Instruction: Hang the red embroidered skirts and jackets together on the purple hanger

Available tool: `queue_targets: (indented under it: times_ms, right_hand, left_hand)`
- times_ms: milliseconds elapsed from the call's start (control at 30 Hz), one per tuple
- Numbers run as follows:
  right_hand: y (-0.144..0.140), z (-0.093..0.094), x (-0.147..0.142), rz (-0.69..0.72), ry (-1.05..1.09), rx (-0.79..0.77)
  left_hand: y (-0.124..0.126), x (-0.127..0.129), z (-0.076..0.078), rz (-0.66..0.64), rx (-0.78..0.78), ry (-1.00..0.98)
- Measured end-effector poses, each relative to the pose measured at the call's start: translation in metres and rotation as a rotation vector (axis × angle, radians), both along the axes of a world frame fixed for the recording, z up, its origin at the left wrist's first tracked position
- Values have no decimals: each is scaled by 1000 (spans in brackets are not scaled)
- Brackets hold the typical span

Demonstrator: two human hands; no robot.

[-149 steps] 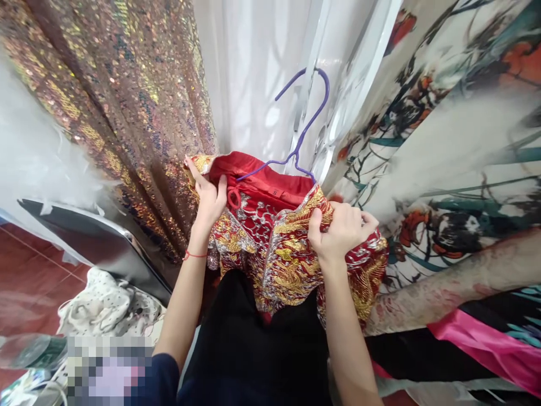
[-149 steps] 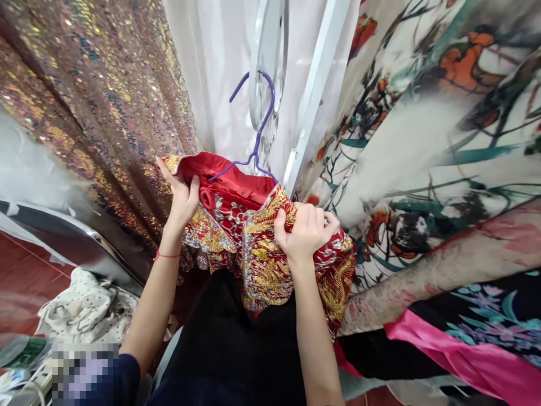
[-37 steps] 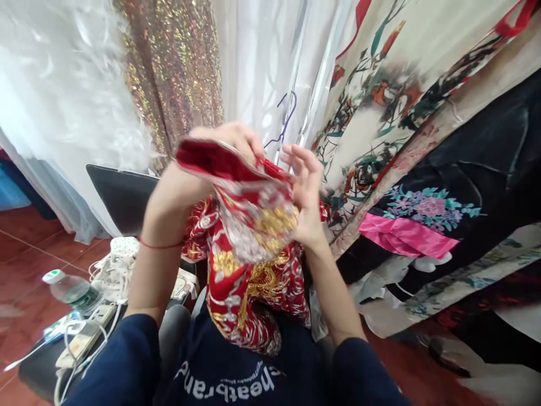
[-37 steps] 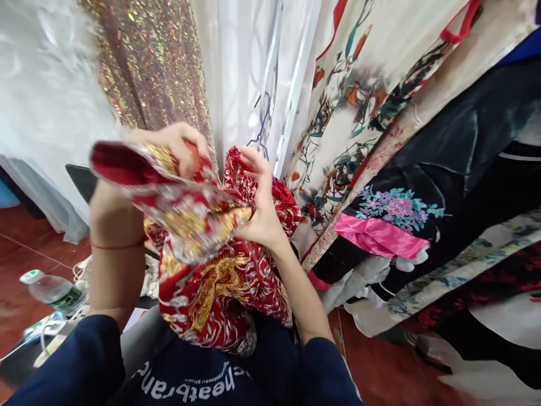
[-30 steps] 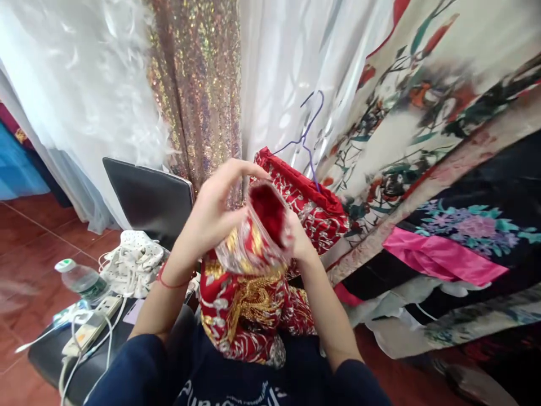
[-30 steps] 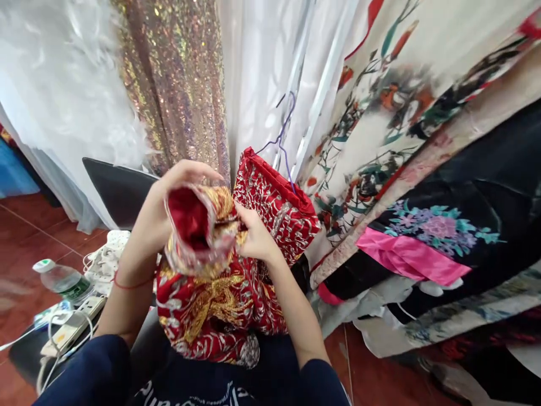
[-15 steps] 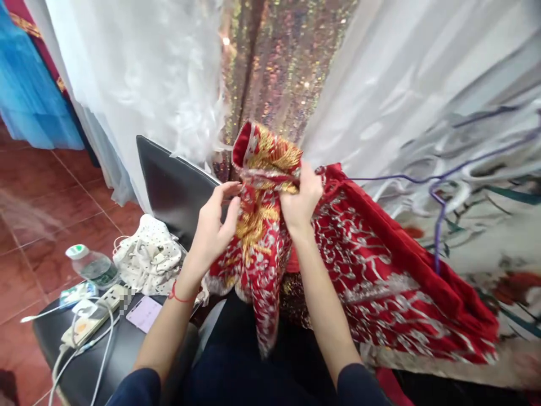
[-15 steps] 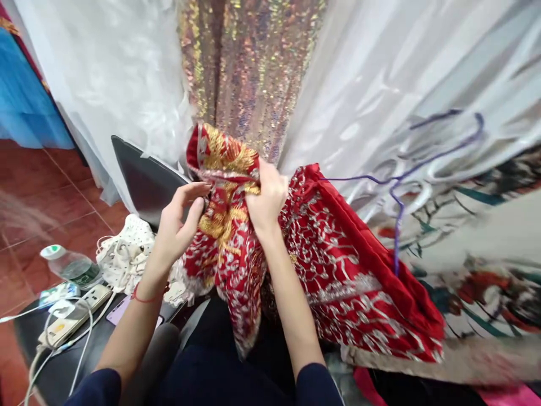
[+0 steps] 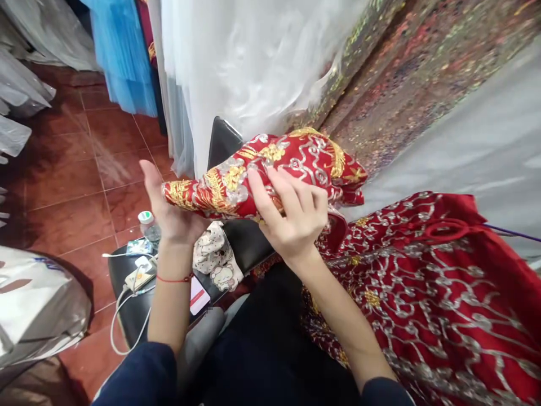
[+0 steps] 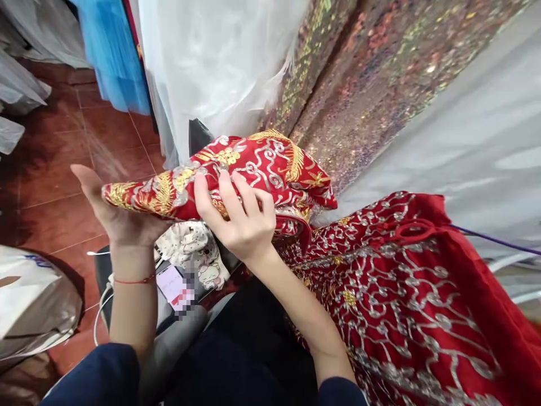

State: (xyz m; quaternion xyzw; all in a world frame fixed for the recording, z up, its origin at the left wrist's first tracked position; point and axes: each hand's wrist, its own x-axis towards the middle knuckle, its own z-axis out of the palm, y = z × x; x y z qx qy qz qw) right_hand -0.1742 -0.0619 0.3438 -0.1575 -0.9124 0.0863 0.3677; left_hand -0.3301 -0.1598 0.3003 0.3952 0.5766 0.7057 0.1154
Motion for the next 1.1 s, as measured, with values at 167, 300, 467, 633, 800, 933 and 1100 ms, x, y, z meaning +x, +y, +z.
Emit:
queue_targets:
  times_ms: [167,300,467,633,800,933,1100]
  right_hand:
    - [-9,-8,15,14,-4,-40]
    - [-21,5,20,109,-109,-40]
    - [-27,20,24,314,-216,41]
    - [-6,21,41,49,-176,112]
    - [4,-1,40,-49,-266,261]
    - [4,-15,37,-107,-380,428]
    - [3,-12,40,-138,-406,492]
  left_hand:
    - [-51,16,36,-334,-20,-219]
    - [-69,29,48,-195,61,-163]
    - [-71,-3,18,46,-82,-57]
    - [-58,-24,-9,-7,-235,45]
    - [-53,0,-20,38,-628,453]
    - [-51,36,-14,7,-995,867]
    - [-86,88,34,105,-715,1128]
